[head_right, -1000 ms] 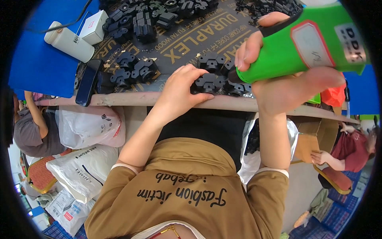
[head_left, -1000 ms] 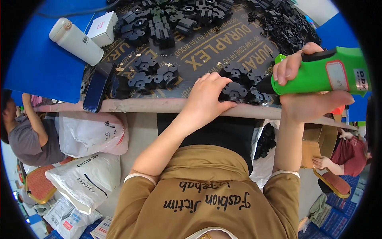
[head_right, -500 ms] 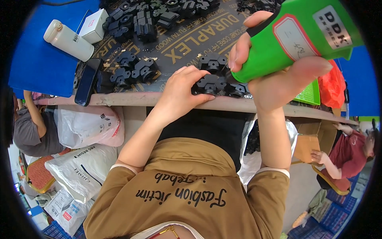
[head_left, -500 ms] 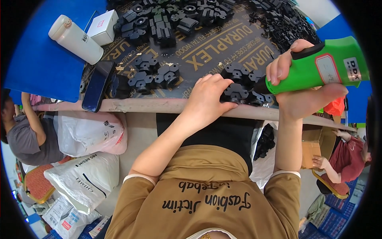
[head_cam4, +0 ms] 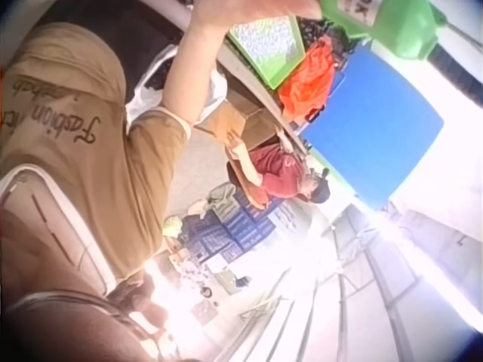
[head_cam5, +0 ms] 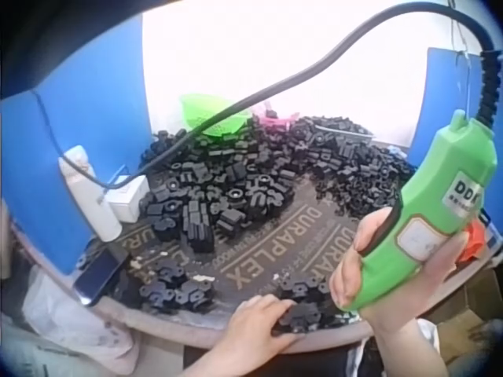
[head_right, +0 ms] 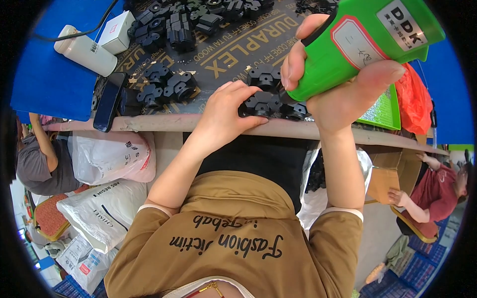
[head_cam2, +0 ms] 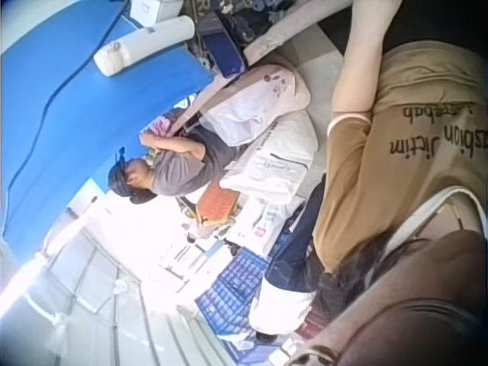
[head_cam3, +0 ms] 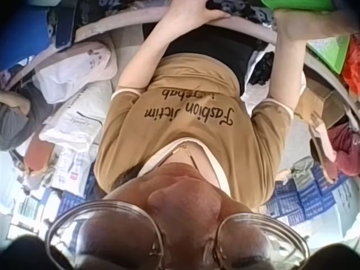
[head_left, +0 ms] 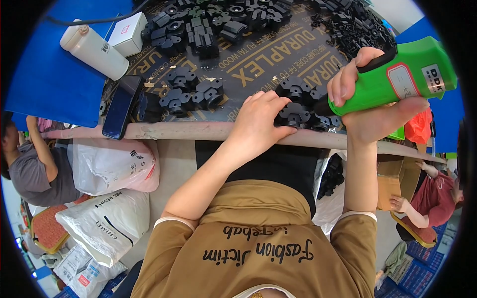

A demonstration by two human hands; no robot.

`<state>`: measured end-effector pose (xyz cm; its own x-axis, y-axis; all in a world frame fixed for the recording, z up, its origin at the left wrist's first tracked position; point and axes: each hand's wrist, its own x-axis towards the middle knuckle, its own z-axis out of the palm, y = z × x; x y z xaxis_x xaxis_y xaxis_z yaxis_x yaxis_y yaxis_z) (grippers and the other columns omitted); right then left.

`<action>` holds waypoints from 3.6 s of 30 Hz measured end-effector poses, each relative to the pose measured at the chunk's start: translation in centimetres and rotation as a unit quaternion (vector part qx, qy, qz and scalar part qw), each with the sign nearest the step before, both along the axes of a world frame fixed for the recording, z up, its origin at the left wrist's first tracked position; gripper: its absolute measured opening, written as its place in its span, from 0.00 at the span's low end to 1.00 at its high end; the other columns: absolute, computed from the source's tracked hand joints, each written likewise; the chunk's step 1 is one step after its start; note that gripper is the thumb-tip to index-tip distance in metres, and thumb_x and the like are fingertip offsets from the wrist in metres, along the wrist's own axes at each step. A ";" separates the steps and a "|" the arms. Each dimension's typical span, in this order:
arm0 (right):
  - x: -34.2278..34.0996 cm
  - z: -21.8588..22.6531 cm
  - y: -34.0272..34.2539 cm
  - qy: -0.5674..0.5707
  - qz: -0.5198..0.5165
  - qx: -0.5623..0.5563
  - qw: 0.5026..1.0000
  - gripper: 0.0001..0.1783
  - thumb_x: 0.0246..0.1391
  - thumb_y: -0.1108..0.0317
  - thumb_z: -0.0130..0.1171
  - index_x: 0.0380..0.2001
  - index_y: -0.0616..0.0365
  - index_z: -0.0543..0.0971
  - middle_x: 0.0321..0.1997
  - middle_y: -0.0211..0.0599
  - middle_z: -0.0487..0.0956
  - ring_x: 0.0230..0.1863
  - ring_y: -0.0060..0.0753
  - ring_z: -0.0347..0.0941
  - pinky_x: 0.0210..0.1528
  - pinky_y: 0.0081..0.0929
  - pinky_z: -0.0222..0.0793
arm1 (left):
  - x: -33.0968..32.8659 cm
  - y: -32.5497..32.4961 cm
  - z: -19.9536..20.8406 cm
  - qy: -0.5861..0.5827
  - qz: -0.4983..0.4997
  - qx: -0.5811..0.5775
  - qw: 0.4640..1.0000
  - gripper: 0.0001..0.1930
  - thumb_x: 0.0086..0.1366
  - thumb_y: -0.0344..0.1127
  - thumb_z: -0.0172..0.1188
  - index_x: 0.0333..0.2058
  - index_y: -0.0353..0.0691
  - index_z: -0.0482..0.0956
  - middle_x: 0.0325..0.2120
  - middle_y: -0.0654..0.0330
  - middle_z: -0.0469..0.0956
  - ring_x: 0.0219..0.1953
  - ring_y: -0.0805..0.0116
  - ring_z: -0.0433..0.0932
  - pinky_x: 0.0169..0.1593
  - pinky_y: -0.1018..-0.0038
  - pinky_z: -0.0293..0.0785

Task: Assembling small plastic components at a factory workbench using an electric screwdriver.

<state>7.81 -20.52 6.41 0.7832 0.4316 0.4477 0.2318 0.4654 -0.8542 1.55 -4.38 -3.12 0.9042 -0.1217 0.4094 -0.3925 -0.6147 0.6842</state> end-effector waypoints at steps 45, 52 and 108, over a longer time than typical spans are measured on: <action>0.5 1.8 2.7 -0.038 0.128 0.049 0.990 0.57 0.34 0.14 0.36 0.44 0.62 0.66 0.20 0.33 0.68 0.19 0.26 0.63 0.23 0.23 0.60 | 0.4 0.3 0.5 0.048 -0.026 0.032 0.998 0.25 0.41 0.37 0.71 0.40 0.36 0.77 0.32 0.55 0.74 0.41 0.54 0.71 0.47 0.64 0.66; 0.2 0.9 4.1 -0.013 0.066 0.007 0.998 0.58 0.34 0.13 0.33 0.42 0.63 0.66 0.18 0.36 0.70 0.17 0.26 0.63 0.21 0.23 0.60 | 0.7 0.2 -0.5 -0.003 -0.030 -0.008 1.000 0.23 0.41 0.38 0.71 0.37 0.35 0.76 0.30 0.55 0.73 0.40 0.54 0.71 0.46 0.64 0.66; 0.0 2.5 -1.7 -0.032 -0.023 0.072 0.997 0.58 0.34 0.16 0.44 0.48 0.63 0.66 0.20 0.33 0.67 0.19 0.25 0.61 0.24 0.23 0.56 | 3.0 -1.4 2.8 0.038 0.005 0.152 0.988 0.27 0.49 0.29 0.64 0.49 0.33 0.68 0.44 0.49 0.71 0.49 0.50 0.70 0.52 0.64 0.67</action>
